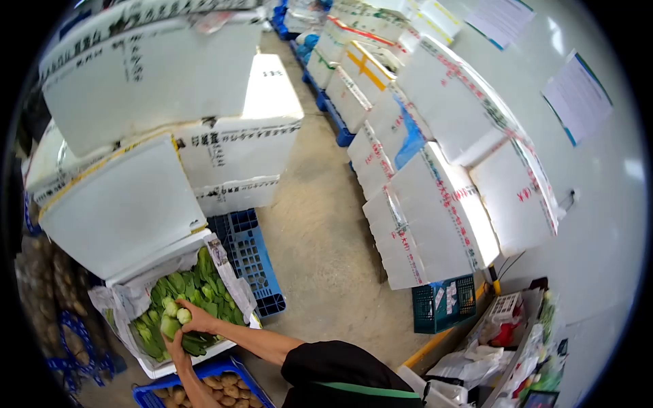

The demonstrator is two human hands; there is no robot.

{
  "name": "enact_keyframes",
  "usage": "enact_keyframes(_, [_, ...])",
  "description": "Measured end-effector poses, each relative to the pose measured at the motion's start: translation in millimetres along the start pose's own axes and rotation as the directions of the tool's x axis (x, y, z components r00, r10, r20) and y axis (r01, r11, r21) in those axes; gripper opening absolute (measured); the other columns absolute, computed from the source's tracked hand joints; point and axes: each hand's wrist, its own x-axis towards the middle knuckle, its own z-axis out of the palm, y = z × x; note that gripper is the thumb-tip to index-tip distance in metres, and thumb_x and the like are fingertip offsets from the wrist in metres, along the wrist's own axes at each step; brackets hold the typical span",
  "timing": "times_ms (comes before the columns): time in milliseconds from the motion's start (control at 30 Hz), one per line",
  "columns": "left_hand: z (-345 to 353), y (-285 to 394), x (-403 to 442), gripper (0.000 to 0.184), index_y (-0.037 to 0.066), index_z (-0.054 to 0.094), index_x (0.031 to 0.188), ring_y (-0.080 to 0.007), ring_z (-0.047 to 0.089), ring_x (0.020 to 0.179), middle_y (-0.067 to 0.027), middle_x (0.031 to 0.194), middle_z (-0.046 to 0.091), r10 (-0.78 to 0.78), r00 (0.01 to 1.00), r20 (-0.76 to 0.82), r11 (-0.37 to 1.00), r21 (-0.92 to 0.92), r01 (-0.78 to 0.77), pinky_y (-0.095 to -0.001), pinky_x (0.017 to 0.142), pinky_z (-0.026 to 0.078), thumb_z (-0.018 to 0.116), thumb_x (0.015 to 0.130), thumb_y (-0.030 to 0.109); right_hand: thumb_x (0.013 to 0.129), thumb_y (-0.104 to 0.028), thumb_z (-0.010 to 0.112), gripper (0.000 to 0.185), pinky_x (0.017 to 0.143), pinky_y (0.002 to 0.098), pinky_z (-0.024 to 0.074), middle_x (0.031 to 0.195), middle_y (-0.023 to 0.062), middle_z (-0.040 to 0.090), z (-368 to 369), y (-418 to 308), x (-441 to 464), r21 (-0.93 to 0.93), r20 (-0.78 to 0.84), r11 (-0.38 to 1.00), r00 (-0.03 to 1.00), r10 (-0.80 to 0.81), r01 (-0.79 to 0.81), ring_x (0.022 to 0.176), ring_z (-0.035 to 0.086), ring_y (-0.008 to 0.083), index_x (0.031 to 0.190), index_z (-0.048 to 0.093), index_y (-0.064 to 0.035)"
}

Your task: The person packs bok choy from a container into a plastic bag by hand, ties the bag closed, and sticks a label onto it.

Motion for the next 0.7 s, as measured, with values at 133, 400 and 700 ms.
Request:
enact_keyframes(133, [-7, 52, -44, 0.063, 0.001, 0.033, 0.136, -0.0301, 0.052, 0.112, -0.0168, 0.126, 0.049, -0.006, 0.986, 0.167, 0.998, -0.066, 0.018, -0.0417, 0.093, 0.045, 0.064, 0.081, 0.011, 0.067, -0.021, 0.075, 0.078, 0.093, 0.0287, 0.0398, 0.118, 0.0104, 0.054, -3, -103, -61, 0.002, 0.054, 0.99, 0.988, -0.142, 0.142, 0.106, 0.051, 0.0184, 0.135, 0.041, -0.0047])
enact_keyframes(400, [71, 115, -224, 0.08, -0.002, 0.033, 0.135, -0.0313, 0.054, 0.11, -0.017, 0.125, 0.05, -0.024, 0.812, 0.584, 0.997, -0.04, 0.058, -0.0425, 0.091, 0.047, 0.071, 0.07, 0.023, 0.075, -0.031, 0.071, 0.062, 0.094, 0.0289, 0.038, 0.112, 0.0066, 0.057, -16, -170, -224, 0.11, 0.167, 0.96, 0.947, -0.274, 0.258, 0.104, 0.052, 0.0156, 0.127, 0.049, -0.005])
enact_keyframes(700, [165, 93, -359, 0.079, 0.0, 0.033, 0.136, -0.0279, 0.052, 0.113, -0.0144, 0.128, 0.049, -0.277, 0.415, 0.866, 0.951, 0.185, 0.249, -0.0391, 0.096, 0.044, 0.07, 0.073, 0.029, 0.083, -0.025, 0.067, 0.075, 0.104, 0.0375, 0.0375, 0.139, 0.0083, 0.042, -23, -130, -427, 0.809, 0.238, 0.588, 0.906, -0.351, 0.015, 0.123, 0.045, 0.0229, 0.146, 0.026, -0.0172])
